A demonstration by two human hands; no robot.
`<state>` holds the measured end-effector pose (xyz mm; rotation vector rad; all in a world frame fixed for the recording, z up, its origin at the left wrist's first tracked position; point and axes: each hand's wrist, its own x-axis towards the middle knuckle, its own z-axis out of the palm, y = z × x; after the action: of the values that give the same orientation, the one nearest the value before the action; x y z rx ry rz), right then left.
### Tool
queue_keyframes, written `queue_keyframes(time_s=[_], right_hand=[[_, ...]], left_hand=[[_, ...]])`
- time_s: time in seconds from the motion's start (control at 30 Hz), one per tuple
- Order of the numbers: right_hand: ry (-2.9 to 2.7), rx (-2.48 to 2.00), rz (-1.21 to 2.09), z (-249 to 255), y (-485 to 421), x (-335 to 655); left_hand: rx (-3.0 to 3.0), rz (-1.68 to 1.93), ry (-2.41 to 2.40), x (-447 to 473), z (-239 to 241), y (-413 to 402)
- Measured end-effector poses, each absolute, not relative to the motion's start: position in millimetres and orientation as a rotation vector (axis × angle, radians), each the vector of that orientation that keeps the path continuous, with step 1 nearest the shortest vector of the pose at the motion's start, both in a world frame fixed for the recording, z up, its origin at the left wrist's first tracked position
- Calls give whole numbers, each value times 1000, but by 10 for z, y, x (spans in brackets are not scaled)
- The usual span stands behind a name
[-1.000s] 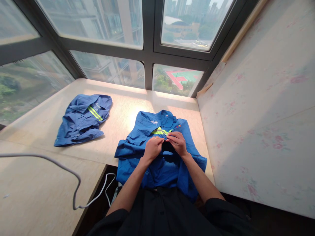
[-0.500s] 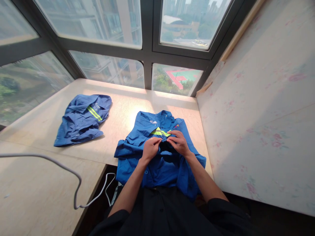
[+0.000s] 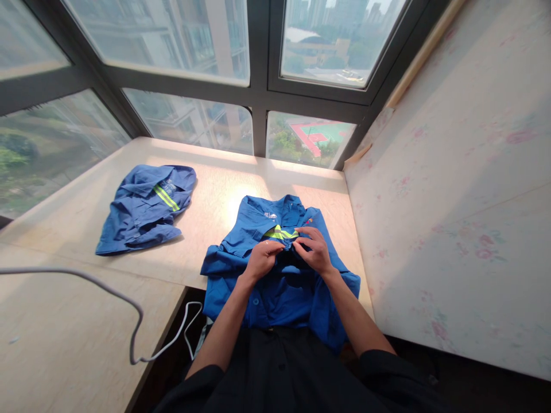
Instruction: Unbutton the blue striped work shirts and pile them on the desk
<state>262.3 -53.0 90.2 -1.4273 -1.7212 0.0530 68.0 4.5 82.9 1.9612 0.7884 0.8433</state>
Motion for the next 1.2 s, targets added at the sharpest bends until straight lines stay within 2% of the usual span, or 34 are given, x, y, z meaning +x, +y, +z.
queue_keyframes(time_s=[0.23,0.43,0.6,0.7,0.83,0.9,1.07,1.2], right_hand=[[-1241,-1628,12,828,-596,3030],[-1190,-1698,-16,736,-841,3368],[-1184,-1772,-34,695,-872,3321],[-1266,-1753,-71,804,-828,3191],[-1526,-1573,-121,1040,-783,2874],[-1728,-1481,-84,1093,-754,2705],[-2037,-1545,-5,879,-553,2514],[-2116,-1700,-20,649,-337,2534]], left_hand=[[1853,893,759,371,897,-11],[1572,1073,1189,45,817,-31],[1555,1029,1237,-93,825,-120],[1708,903,1299,-89,923,-157],[2022,560,1415,48,1089,-115],[2141,563,1424,167,1153,-70],[2376,792,1175,528,1175,54],[2518,525,1062,784,1039,146]])
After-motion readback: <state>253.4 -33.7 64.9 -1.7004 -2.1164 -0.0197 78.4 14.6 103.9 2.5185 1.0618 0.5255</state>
